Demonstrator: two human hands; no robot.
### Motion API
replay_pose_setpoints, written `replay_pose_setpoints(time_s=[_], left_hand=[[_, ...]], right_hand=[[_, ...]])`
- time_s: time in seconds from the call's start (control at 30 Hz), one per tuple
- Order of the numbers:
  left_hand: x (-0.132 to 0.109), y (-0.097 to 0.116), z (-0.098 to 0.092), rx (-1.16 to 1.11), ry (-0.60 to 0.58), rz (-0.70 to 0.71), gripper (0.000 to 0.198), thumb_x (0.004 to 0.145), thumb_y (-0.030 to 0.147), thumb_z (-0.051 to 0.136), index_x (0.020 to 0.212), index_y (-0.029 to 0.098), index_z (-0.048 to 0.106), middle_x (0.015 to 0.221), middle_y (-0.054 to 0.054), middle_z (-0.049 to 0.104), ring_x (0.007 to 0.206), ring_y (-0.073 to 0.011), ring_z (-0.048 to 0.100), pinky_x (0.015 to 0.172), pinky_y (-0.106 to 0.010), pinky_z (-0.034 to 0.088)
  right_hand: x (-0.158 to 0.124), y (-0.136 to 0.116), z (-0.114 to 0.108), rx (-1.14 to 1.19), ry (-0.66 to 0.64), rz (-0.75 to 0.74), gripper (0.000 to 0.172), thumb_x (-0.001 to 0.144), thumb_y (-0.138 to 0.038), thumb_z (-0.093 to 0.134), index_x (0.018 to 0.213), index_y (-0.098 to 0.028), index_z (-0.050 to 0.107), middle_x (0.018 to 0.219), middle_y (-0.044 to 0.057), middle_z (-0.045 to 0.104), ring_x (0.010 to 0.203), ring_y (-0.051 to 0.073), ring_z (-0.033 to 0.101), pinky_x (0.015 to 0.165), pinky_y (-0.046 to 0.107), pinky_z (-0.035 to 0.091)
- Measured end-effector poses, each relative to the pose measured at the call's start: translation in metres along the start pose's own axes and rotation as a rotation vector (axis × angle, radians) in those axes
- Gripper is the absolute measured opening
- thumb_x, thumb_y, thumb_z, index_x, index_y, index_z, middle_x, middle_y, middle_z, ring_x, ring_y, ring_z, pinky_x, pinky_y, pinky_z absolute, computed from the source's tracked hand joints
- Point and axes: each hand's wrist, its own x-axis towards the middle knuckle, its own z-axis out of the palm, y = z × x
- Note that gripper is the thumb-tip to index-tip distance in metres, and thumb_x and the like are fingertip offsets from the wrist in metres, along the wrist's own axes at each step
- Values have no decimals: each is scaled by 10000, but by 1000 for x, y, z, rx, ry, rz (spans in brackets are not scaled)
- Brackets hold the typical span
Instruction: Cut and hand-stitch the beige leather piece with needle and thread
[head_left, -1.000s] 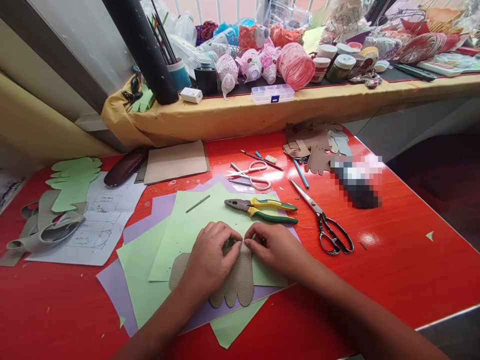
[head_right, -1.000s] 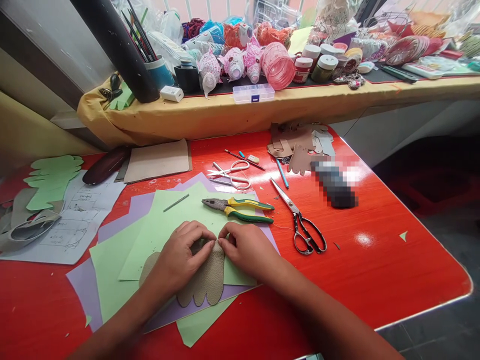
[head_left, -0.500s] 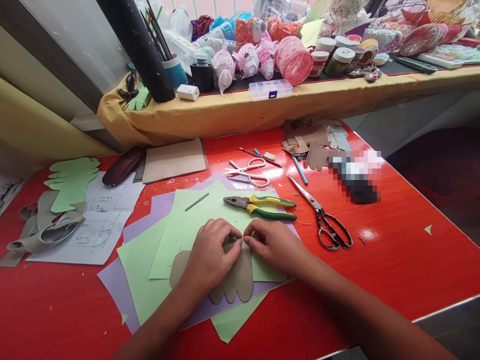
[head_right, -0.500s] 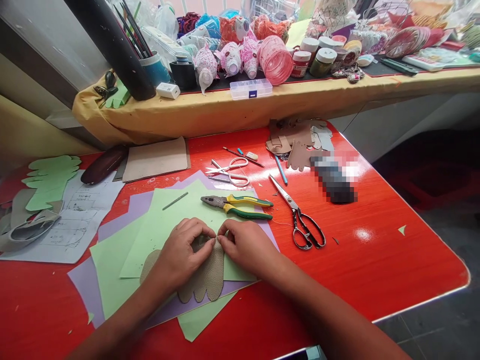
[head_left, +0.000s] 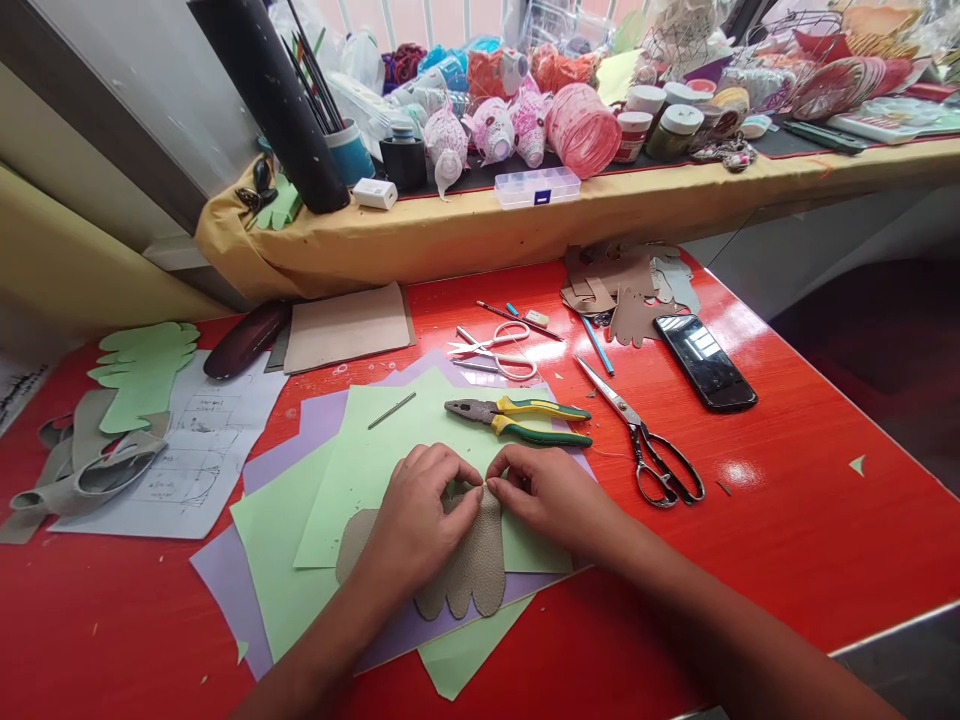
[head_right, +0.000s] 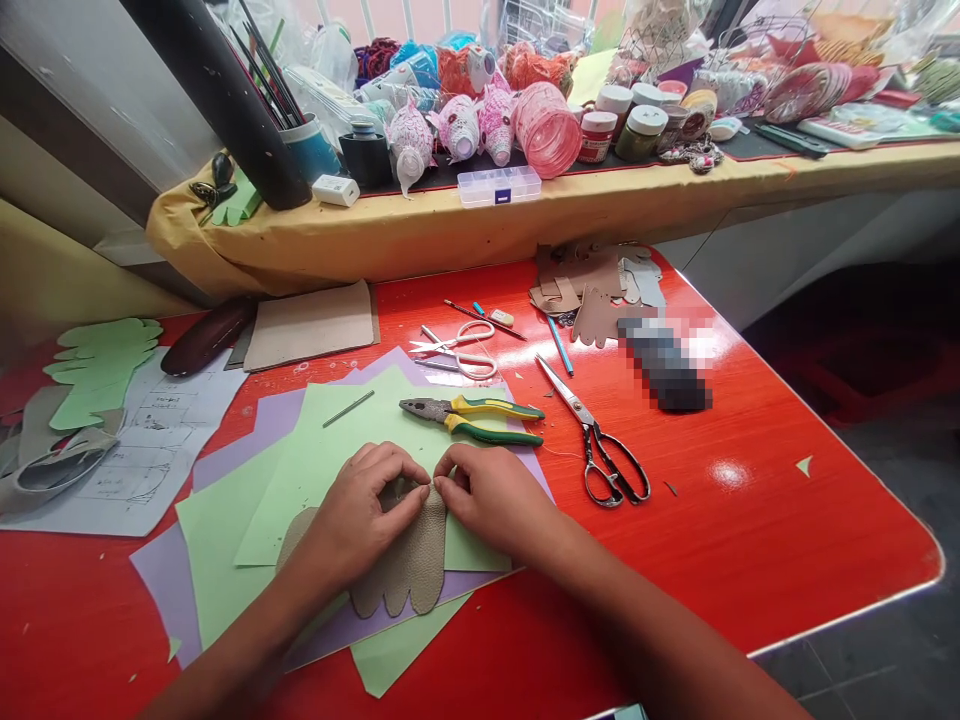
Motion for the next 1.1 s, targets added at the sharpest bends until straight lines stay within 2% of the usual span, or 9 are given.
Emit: replay_pose_setpoints(time_s=[0.17,0.57,1.1], left_hand=[[0,-1,1,3,7,-2,81,901,210,604,852,251,655,929,-14,690,935,-249,596,866,-422,451],[1,0,1,7,6,6,92,925,235,593,872,259,664,945,-31,697,955,-266,596,858,-430,455],[2,-2,-3,7,-37,15,78,928,234,612,883,246,675,956,-32,688,951,-258,587,870,-433,452]], right_hand=[[1,4,-4,53,5,25,106,953,-243,623,924,-200,716,713,-17,678,641,138,589,565,239,349],[-4,-3,-2,-90,-10,2,59,946,-225,687,945,-210,743,714,-7,728,648,149,634,585,245,323],[-4,-2,-1,-74,-10,5,56,940,-221,680,938,-210,735,707,-19,710,639,138,615,584,243,316]])
